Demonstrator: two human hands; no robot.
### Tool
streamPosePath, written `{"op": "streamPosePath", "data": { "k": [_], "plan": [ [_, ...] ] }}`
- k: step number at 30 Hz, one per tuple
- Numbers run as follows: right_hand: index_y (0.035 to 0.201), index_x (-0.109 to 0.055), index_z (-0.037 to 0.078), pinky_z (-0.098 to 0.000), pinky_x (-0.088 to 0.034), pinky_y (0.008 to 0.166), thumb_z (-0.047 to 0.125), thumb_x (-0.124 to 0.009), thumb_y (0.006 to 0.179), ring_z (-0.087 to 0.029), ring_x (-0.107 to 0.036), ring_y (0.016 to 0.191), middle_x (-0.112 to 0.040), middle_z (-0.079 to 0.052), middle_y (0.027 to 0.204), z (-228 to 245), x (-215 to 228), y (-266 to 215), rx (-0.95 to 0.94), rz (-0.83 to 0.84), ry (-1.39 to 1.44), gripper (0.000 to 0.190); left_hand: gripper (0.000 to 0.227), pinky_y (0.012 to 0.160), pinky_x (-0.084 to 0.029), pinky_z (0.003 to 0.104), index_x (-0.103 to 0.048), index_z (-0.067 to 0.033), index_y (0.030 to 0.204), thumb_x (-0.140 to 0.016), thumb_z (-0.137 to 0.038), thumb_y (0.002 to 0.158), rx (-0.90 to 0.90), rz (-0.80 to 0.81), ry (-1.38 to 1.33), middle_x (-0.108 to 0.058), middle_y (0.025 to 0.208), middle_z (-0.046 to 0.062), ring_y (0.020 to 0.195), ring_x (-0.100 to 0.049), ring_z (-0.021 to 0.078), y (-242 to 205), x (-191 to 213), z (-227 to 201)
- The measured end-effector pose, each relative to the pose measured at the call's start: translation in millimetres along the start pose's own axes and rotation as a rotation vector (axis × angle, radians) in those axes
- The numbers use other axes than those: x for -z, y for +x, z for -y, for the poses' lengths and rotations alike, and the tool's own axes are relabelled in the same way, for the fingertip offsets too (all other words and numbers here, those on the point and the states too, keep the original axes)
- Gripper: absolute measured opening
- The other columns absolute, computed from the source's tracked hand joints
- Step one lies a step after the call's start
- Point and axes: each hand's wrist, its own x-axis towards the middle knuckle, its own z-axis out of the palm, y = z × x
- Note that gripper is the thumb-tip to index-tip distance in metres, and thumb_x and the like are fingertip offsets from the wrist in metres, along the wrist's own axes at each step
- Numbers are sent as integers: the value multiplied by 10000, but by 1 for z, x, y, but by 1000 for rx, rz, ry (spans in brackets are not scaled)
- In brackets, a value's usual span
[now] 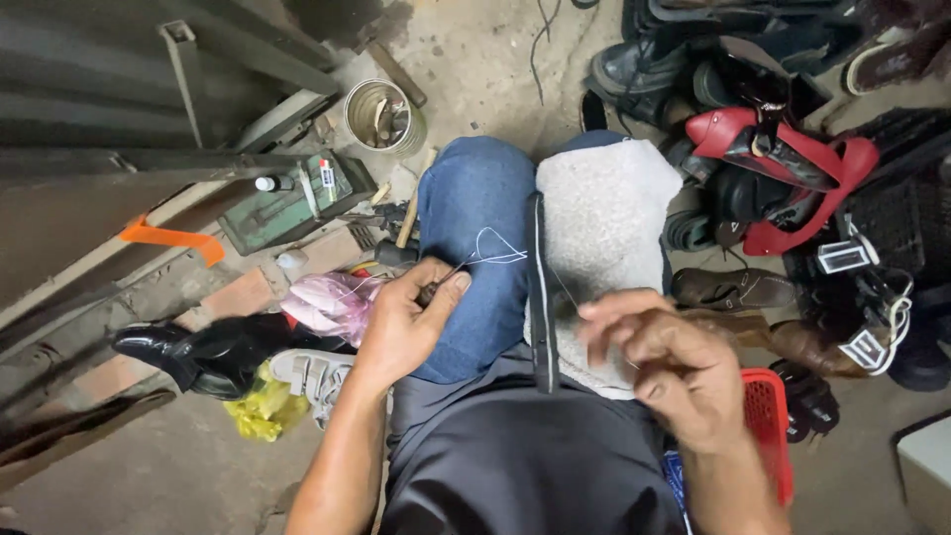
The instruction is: Hand-stitching a rubber sole onto a shoe using a needle and thread
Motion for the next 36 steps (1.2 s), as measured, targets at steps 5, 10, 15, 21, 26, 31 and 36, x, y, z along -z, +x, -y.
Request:
{"op": "streamPosePath", "data": {
  "k": [5, 10, 15, 21, 26, 31, 36],
  "plan": [
    [1442, -518, 68, -231, -519, 746, 473, -883, 678, -103, -596, 837, -448, -196, 1561, 5, -38, 4, -99, 28, -459, 938, 216, 837, -523, 237, -757, -94, 1044, -646, -270, 983, -4, -106, -61, -790, 1000, -6, 908, -682, 73, 6, -19, -3],
    [1503, -353, -52, -526, -544, 1025, 439, -470, 974, -405, -468, 1437, -414, -266, 1564, -1, -40, 3, -159, 19, -1034, 731, 536, 753, -528, 627, -519, -247, 1508, -515, -379, 989, 90, 180, 487, -756, 983, 253, 890, -684, 541, 22, -26, -35],
    [1460, -483, 34, -483, -511, 976, 429, -424, 971, -351, -581, 1332, -547, -148, 1487, 5, -25, -2, -306, -56, -1030, 632, 605, 625, -515, 624, -415, -186, 1564, -505, -411, 1009, -28, 104, 635, -736, 710, 215, 681, -671, 542, 16, -31, -32],
    [1349, -568, 2, -439, -531, 920, 328, -416, 987, -344, -659, 1179, -648, -163, 1318, -4, -20, -1, -202, -77, -1008, 510, 211, 407, -420, 477, -644, -112, 904, -544, -252, 1026, -406, -101, 513, -610, 821, 50, 572, -588, 313, -11, -43, -49],
    [1242, -680, 73, -458, -564, 795, 344, -522, 944, -365, -712, 1001, -691, -110, 1223, -20, -3, -8, -114, -151, -940, 432, 252, 463, -527, 291, -610, -227, 656, -702, -230, 891, -652, -311, 449, -548, 611, -44, 524, -623, 210, -5, -53, -30],
    [1205, -700, 74, -502, -553, 768, 337, -519, 965, -384, -709, 927, -707, -126, 1185, -18, 4, -13, -196, -190, -929, 400, 129, 517, -523, 322, -690, -173, 793, -703, -240, 903, -618, -456, 809, -563, 698, 17, 640, -642, 232, 17, -47, -18],
    [1193, -686, 81, -517, -544, 716, 369, -540, 952, -396, -698, 881, -697, -119, 1097, -16, 3, -15, -255, -180, -1007, 402, 79, 598, -572, 433, -760, -124, 939, -724, -184, 901, -491, -315, 511, -651, 869, 50, 769, -713, 324, 22, -61, -20]
  ]
}}
